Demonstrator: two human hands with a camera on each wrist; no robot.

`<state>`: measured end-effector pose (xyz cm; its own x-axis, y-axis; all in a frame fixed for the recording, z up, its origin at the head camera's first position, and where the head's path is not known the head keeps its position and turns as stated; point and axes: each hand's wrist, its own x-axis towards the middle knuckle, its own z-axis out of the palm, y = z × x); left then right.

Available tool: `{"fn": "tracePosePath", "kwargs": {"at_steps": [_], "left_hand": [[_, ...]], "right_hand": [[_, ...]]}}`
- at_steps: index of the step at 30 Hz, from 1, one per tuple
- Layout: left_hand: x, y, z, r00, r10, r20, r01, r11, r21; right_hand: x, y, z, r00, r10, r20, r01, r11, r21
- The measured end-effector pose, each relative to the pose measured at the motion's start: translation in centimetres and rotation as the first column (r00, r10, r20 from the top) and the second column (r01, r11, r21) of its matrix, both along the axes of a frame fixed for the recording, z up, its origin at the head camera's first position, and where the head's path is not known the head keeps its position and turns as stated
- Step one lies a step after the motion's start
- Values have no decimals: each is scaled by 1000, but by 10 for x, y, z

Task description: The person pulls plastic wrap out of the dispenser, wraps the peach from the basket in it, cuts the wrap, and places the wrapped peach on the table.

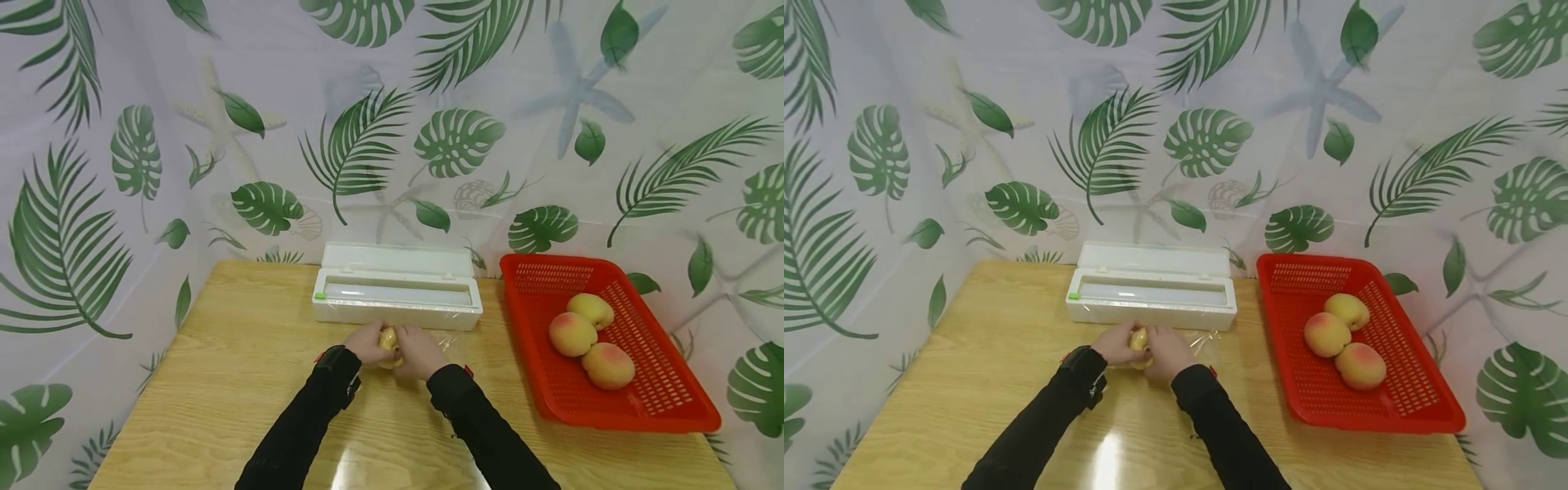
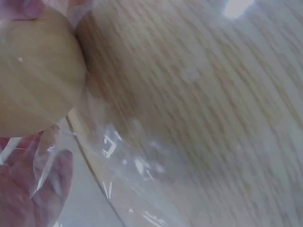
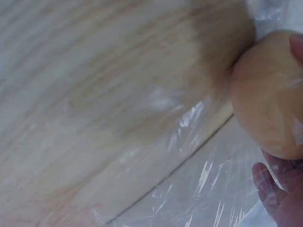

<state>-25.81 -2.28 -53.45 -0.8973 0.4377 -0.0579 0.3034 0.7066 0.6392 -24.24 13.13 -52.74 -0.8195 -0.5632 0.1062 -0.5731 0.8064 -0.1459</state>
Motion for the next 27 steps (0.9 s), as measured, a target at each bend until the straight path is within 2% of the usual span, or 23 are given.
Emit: {"fn": "tracePosePath", "kwargs": {"at_steps": [3,5,7,8,9,10,12,14,15,16,18,22,27], "left_hand": [[3,-3,0,1000,-5,-16,5,1000,7],[9,-3,5,999,0,-55,-1,1000,-22],[14,-2,13,990,1,-143,-13,996,-85],[17,-1,16,976,-13,-215,-14,992,-126],[20,1,19,956,-36,-291,-19,983,-183],[23,2,21,928,-64,-368,-27,971,-237],[28,5,23,860,-139,-490,-37,942,-332],[32,7,23,803,-198,-563,-40,924,-381],[33,8,21,785,-215,-582,-45,916,-399],[34,8,19,778,-218,-589,-47,915,-401],[33,6,15,782,-216,-585,-49,914,-403],[26,3,10,805,-200,-559,-45,918,-394],[18,8,12,804,-200,-559,-28,928,-373]], "right_hand": [[-6,-2,-1,998,-3,62,2,1000,18],[-10,-4,1,993,-6,117,3,1000,27],[-16,-4,2,988,-10,153,3,999,46],[-18,-5,3,984,-13,175,5,999,47],[-21,-5,5,980,-22,197,12,999,50],[-23,-5,7,976,-28,217,18,999,47],[-27,-4,9,969,-43,244,29,998,59],[-29,-3,13,963,-58,262,44,997,62],[-30,-3,13,963,-62,262,44,996,76],[-30,-3,14,961,-62,268,44,996,73],[-32,-3,13,960,-59,273,42,997,67],[-33,-5,10,959,-42,279,32,999,38],[-25,-1,15,976,-46,215,41,999,29]]}}
